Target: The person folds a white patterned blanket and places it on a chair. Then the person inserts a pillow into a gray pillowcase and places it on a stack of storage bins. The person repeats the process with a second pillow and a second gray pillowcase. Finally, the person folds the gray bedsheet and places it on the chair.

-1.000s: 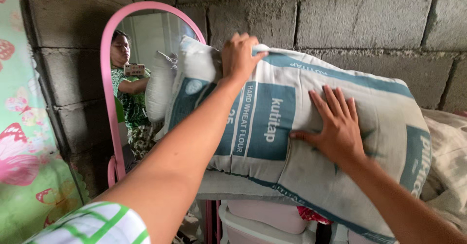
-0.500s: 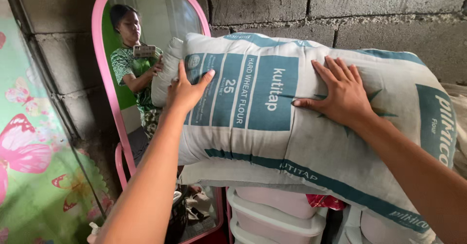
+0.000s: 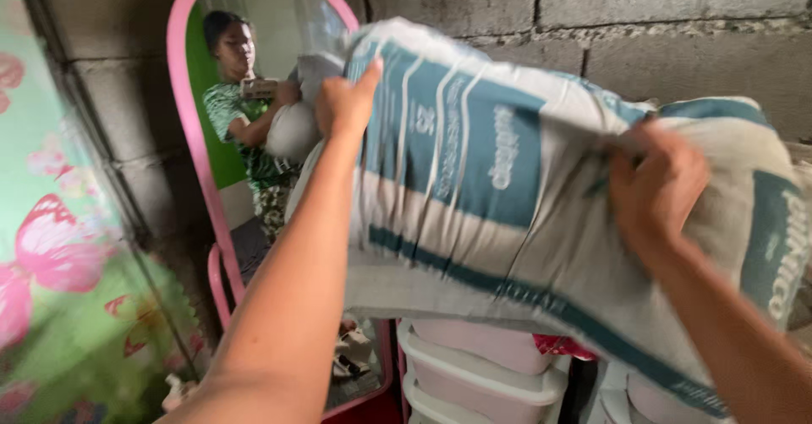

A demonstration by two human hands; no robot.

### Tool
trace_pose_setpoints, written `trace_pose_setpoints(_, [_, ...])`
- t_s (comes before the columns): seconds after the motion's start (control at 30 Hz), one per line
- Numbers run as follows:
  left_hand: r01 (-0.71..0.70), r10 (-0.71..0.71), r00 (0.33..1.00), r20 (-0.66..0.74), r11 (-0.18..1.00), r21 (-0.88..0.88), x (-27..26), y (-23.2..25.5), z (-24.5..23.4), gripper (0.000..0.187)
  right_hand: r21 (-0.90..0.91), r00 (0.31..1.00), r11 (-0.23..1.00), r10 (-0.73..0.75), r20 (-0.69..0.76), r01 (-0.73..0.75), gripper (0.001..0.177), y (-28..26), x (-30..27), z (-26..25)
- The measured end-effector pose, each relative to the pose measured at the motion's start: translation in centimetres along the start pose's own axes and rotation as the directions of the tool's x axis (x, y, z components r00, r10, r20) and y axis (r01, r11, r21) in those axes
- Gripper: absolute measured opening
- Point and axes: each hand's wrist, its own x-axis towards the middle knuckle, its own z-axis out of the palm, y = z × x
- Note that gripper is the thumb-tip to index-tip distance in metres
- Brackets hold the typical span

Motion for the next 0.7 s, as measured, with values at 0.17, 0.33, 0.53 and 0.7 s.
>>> trace_pose_setpoints(0.17, [-0.074, 0.018, 0.966, -0.260, 0.976, -0.206, 4.5, 2.2, 0.1, 0.085, -0.196, 0.895, 0.947, -0.307, -0.323, 0.254, 0.007, 2.7, 10.9, 1.7])
trace_pose_setpoints(0.33, [-0.098, -0.015, 0.940, -0.342, 0.945, -0.313, 7.9, 3.2, -0.6, 0.083, -0.286, 0.920, 0.915, -0.346, -0.185, 0.286, 0.011, 3.9, 14.9, 4.3])
trace_pose_setpoints(0.53, [0.037, -0.036, 0.999, 0.031, 0.998, -0.048, 8.8, -1.8, 3.9, 0.087, -0.348, 0.927, 0.881, -0.367, -0.076, 0.320, 0.021, 7.2, 15.2, 7.8])
trace_pose_setpoints(0.7, [0.209, -0.247, 0.963, 0.104, 0.935, 0.287, 3.5, -7.4, 7.4, 0.090, 0.085, 0.944, 0.956, -0.291, 0.155, 0.281, 0.026, 9.4, 11.4, 10.5])
